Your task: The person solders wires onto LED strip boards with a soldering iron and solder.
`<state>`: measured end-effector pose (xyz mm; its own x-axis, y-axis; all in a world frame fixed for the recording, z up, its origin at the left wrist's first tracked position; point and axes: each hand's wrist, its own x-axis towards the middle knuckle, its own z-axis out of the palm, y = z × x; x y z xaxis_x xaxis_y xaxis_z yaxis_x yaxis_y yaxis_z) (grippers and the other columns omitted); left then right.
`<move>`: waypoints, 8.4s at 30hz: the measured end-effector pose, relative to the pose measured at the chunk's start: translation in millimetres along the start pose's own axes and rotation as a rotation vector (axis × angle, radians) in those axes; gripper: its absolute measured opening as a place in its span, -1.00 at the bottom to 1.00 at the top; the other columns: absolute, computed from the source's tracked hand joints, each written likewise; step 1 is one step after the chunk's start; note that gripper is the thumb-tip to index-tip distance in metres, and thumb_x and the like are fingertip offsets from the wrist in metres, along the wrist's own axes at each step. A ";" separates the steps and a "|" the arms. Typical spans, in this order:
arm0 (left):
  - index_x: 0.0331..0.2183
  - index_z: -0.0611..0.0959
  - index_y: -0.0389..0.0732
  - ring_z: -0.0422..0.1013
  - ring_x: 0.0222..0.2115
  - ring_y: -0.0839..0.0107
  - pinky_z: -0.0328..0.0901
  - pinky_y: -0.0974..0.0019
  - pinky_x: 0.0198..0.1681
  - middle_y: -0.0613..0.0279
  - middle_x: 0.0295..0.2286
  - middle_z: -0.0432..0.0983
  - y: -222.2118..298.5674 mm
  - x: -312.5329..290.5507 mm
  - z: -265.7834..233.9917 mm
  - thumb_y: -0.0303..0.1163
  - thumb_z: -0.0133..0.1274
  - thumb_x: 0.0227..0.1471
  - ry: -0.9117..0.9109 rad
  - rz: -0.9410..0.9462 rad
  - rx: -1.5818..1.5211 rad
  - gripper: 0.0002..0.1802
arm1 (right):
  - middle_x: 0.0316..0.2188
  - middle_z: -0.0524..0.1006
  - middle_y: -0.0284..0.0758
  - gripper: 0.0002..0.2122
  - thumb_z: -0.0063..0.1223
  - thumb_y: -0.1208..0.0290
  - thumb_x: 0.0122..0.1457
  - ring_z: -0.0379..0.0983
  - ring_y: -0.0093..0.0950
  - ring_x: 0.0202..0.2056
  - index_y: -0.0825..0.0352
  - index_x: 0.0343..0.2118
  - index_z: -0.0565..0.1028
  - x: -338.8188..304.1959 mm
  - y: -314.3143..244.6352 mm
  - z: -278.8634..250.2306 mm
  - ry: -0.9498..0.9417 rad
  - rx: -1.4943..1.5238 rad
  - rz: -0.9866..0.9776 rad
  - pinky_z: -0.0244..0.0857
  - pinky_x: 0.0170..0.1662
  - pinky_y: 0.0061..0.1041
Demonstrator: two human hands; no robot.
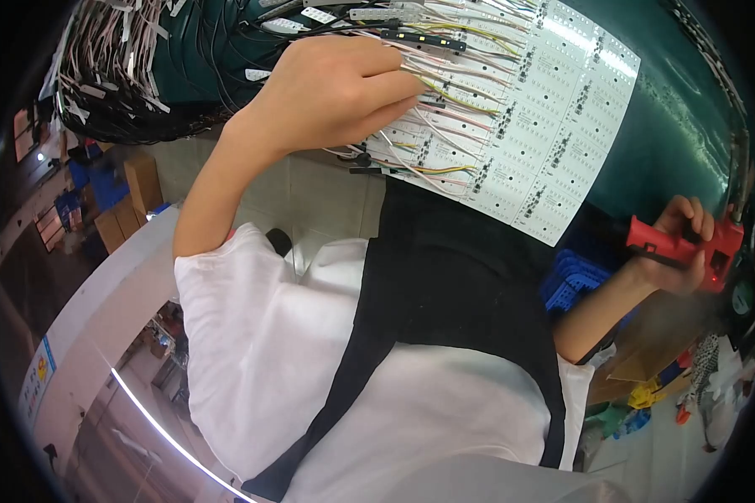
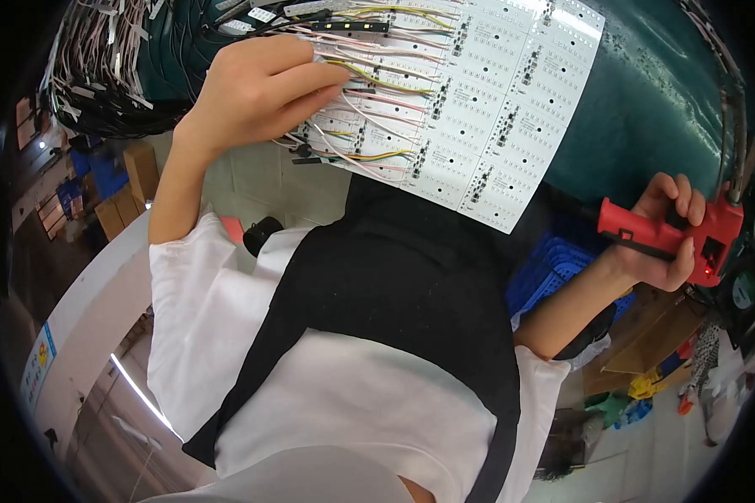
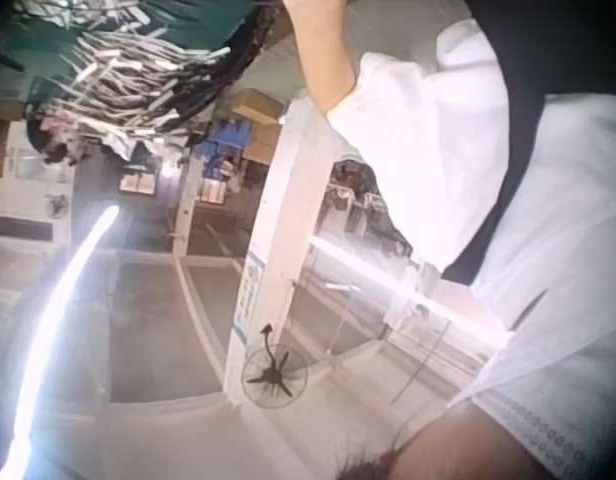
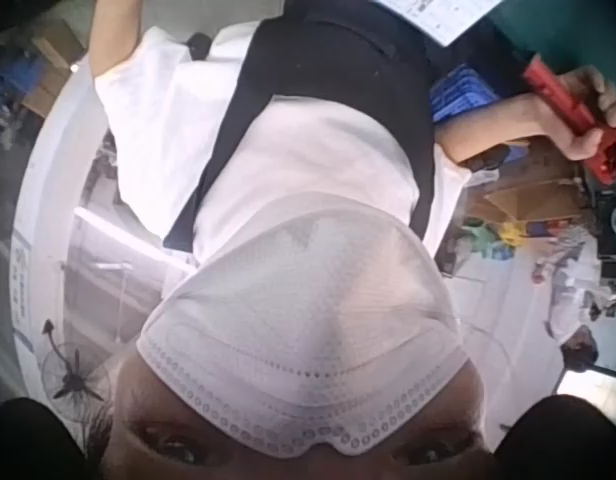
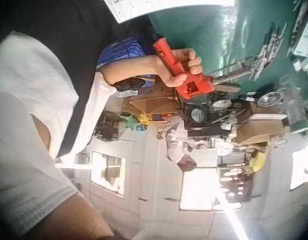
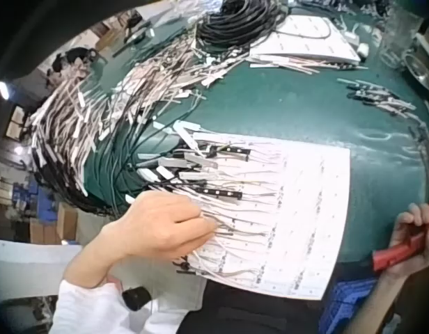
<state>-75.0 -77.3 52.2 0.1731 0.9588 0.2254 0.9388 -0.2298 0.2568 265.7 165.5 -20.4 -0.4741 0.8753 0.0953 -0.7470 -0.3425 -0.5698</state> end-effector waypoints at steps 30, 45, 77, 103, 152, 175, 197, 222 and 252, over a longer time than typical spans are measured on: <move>-0.42 0.58 -0.14 0.43 -0.55 0.36 0.31 0.40 -0.53 0.30 -0.53 0.50 21.9 -10.1 14.2 -0.44 0.18 -0.16 -0.032 -0.133 0.050 -0.85 | -0.34 0.31 -0.31 -0.56 -0.01 0.46 -0.18 0.20 -0.42 -0.25 0.45 -0.15 0.25 1.5 0.8 -4.0 -0.069 0.051 0.003 0.08 0.01 -0.30; -0.50 0.55 -0.14 0.28 -0.65 0.42 0.19 0.39 -0.63 0.36 -0.66 0.24 50.4 -25.8 16.8 -0.44 0.25 -0.28 -0.032 0.134 -0.005 -0.80 | -0.32 0.34 -0.26 -0.60 -0.03 0.46 -0.17 0.21 -0.38 -0.22 0.47 -0.19 0.28 4.1 -0.7 -7.2 -0.090 0.079 0.021 0.07 0.06 -0.27; -0.21 0.51 -0.23 0.29 -0.43 0.38 0.19 0.40 -0.42 0.17 -0.42 0.35 30.9 24.8 -33.4 -0.59 0.05 -0.19 -0.077 -0.105 -0.283 -0.63 | -0.32 0.31 -0.28 -0.54 -0.04 0.44 -0.12 0.20 -0.40 -0.22 0.46 -0.09 0.23 1.7 1.7 -3.5 -0.134 0.062 0.013 0.08 0.05 -0.29; -0.47 0.50 -0.23 0.42 -0.51 0.29 0.29 0.24 -0.39 0.20 -0.55 0.40 -21.0 142.8 74.4 -0.44 0.06 -0.12 0.015 -0.359 -0.501 -0.90 | -0.43 0.44 -0.22 -0.27 0.08 0.30 -0.04 0.43 -0.47 -0.53 0.54 0.15 0.03 -56.7 41.9 84.2 0.209 -0.826 0.374 0.34 -0.36 -0.50; -0.51 0.48 -0.17 0.38 -0.52 0.31 0.29 0.26 -0.47 0.29 -0.57 0.38 -22.8 139.9 81.3 -0.49 0.06 -0.20 0.080 -0.224 -0.415 -0.91 | -0.38 0.53 -0.15 -0.34 0.11 0.49 -0.04 0.51 -0.44 -0.47 0.61 0.12 0.11 -66.3 34.5 82.3 0.209 -0.870 0.356 0.41 -0.29 -0.52; -0.54 0.57 -0.23 0.43 -0.52 0.29 0.31 0.31 -0.44 0.23 -0.53 0.42 -24.5 148.2 72.1 -0.40 0.10 -0.23 0.060 -0.372 -0.460 -0.88 | -0.50 0.55 -0.22 -0.42 0.09 0.50 -0.07 0.51 -0.52 -0.52 0.59 0.07 0.23 -58.2 46.4 87.0 0.198 -0.972 0.318 0.39 -0.38 -0.58; -0.59 0.57 -0.23 0.40 -0.58 0.27 0.29 0.28 -0.49 0.24 -0.57 0.43 -27.5 149.2 76.9 -0.37 0.09 -0.29 0.056 -0.430 -0.470 -0.86 | -0.41 0.55 -0.22 -0.41 0.11 0.46 -0.04 0.51 -0.52 -0.45 0.59 0.08 0.22 -55.1 41.4 87.8 0.183 -1.017 0.389 0.38 -0.29 -0.59; -0.57 0.56 -0.13 0.39 -0.44 0.36 0.32 0.31 -0.45 0.36 -0.51 0.40 -28.1 138.6 83.4 -0.44 0.15 -0.23 0.221 -0.117 -0.324 -0.93 | -0.41 0.50 -0.19 -0.36 0.06 0.52 -0.01 0.46 -0.52 -0.48 0.53 0.16 0.09 -69.9 42.1 87.0 0.178 -0.806 0.457 0.38 -0.40 -0.58; -0.43 0.55 -0.21 0.41 -0.41 0.20 0.30 0.23 -0.35 0.17 -0.50 0.44 -47.1 157.5 34.2 -0.32 0.10 -0.08 -0.106 -0.111 -0.356 -0.83 | -0.37 0.31 -0.11 -0.30 -0.09 0.50 -0.04 0.28 -0.44 -0.35 0.54 0.18 -0.09 -44.8 30.4 41.7 0.172 -0.439 -0.098 0.33 -0.58 -0.70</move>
<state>-81.7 90.2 43.4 0.1237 0.9887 0.0848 0.7943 -0.1499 0.5888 244.8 101.7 -8.0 -0.2998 0.9526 0.0507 -0.4992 -0.1114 -0.8593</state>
